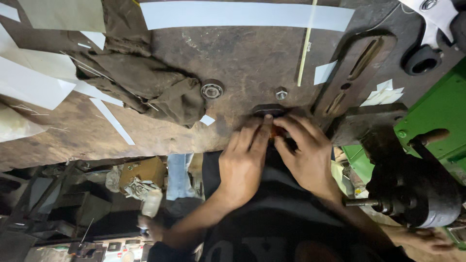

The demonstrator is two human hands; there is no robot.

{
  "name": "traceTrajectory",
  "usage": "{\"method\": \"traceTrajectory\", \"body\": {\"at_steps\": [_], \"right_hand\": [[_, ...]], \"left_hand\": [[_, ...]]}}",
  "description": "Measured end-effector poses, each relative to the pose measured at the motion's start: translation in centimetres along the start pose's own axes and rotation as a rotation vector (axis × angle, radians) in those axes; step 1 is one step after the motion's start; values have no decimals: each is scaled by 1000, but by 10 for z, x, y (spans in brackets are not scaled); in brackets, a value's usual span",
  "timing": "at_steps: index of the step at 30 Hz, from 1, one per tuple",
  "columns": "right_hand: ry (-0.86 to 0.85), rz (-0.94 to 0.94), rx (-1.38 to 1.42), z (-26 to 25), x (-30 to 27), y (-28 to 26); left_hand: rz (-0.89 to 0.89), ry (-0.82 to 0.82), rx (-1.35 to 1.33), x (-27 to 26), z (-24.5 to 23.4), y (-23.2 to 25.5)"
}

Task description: The person winds copper wire around a metal jig using a crank handle, then removes the formed coil and secures it with a thin wire tie. The person uses a crank handle to rotate the jig and a thin wire to tie the coil.

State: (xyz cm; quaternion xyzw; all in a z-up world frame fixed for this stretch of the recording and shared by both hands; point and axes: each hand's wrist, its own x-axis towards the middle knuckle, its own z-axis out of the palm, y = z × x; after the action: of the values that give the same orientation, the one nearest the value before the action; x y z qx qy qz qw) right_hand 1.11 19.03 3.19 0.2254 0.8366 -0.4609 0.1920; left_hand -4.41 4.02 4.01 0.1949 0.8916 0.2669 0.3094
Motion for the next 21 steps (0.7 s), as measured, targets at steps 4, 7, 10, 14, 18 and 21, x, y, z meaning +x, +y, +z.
{"method": "traceTrajectory", "body": {"at_steps": [4, 7, 10, 14, 18, 21], "right_hand": [[51, -15, 25, 6, 0, 3], [63, -25, 40, 6, -1, 3], [42, -40, -3, 4, -2, 1], [84, -122, -87, 6, -1, -3], [65, -52, -20, 6, 1, -5], [56, -60, 12, 5, 3, -1]], "left_hand": [[-47, 36, -74, 1, 4, 0], [-61, 46, -117, 2, 5, -1], [-68, 37, -108, 0, 5, -2], [-48, 70, -87, 0, 3, -3], [-53, 47, -73, 2, -1, -1], [-77, 36, -109, 6, -3, 0]]}}
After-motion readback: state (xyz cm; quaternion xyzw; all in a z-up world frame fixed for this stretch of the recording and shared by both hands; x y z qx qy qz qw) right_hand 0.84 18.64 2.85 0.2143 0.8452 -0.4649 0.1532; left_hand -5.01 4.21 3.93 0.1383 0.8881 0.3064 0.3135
